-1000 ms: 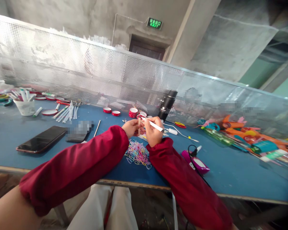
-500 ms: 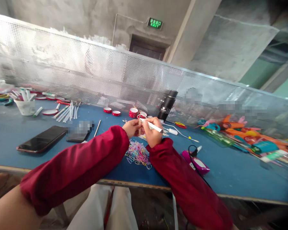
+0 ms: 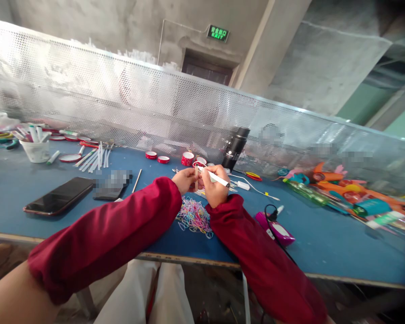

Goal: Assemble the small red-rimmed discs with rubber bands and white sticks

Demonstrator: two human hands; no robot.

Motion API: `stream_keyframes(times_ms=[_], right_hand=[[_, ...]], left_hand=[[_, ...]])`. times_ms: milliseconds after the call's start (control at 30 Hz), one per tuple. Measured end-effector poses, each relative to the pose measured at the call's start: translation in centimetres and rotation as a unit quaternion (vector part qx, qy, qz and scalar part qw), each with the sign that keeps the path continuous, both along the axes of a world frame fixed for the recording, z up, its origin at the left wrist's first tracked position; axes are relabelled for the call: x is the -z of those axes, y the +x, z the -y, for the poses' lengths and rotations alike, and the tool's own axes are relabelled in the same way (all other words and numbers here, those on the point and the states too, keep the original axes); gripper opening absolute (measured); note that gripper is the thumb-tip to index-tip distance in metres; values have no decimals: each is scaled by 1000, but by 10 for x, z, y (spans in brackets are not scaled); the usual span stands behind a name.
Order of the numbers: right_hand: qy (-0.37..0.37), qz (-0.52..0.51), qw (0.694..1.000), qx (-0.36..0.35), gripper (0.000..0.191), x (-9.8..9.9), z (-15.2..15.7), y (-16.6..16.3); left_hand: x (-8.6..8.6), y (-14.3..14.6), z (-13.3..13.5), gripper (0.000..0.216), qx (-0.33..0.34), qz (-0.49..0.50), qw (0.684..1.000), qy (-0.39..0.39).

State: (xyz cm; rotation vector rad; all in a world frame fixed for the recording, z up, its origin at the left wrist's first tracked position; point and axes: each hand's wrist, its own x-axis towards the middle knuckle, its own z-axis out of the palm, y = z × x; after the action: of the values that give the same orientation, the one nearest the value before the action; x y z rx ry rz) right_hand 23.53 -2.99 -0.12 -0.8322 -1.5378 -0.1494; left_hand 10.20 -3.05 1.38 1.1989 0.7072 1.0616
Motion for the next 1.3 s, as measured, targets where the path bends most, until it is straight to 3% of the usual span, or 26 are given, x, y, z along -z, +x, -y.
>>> stream_keyframes(times_ms=[467,1300], right_hand=[[9,-14,1000,16,17,-2,0,-1],[4,0,1000,9,16,0,2,-1]], left_hand=[[5,-1,-7,6,5,3,1000,13],[-1,0,1,7,-12,-6,1000,-1]])
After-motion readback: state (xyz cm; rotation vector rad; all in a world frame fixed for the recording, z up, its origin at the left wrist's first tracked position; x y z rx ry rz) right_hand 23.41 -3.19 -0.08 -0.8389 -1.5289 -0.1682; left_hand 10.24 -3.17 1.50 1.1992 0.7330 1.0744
